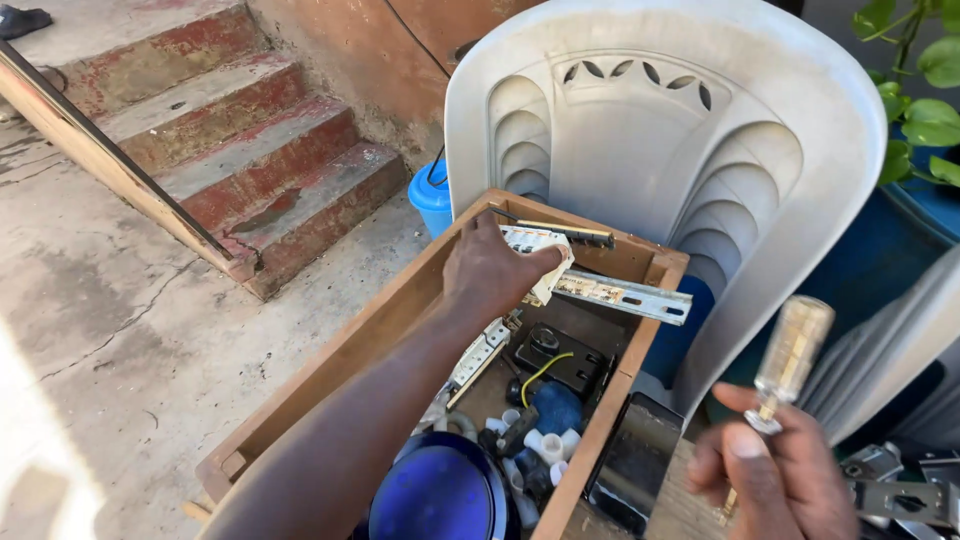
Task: Disassembling a lock mechanism and electrical circuit breakers using a screwdriver and cloth.
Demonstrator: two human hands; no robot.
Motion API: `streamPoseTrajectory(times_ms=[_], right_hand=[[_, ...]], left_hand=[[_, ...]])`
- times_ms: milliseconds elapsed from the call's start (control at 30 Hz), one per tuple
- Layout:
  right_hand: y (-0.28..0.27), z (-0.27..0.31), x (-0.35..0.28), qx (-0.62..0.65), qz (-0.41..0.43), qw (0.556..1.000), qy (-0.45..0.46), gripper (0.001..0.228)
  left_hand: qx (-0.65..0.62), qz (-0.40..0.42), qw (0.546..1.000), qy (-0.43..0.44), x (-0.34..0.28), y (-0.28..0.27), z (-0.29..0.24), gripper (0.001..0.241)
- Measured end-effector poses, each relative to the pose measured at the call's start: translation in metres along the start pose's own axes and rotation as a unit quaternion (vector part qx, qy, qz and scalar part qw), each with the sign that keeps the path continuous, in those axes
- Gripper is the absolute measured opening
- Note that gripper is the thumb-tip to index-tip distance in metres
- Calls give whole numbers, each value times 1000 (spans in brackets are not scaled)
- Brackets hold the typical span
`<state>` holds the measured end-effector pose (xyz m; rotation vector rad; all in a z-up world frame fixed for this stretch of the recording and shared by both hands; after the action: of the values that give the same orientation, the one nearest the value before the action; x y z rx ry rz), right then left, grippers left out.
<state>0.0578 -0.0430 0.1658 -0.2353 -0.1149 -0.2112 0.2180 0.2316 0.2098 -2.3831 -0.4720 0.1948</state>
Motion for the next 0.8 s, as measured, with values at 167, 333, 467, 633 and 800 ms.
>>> streamPoseTrajectory(times_ms=[167,333,467,633,800], right_hand=[[50,13,42,64,79,995,-15,46],[74,-21,81,58,138,986,-74,48],[76,-36,87,131,128,981,-67,43],[71,-42,84,151,142,974,-93,43],[71,-45,88,142,150,974,-90,45]], left_hand=[[12,7,1000,-14,37,41,18,112],[-10,33,999,-39,48,52,31,118],[0,31,999,-30,50,44,36,102],[13,24,1000,-8,58,56,46,97],[5,23,1000,2,63,54,51,101]])
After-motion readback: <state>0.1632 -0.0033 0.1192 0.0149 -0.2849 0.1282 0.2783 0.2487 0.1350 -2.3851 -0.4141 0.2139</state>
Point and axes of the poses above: each hand's wrist, its own x-axis towards the middle knuckle, its own y-axis out of the palm, z = x × y, the point moved 1 cm from there along x, towards the middle knuckle, and after that the axes turned 11 degrees about -x, right-handed, at the moved point
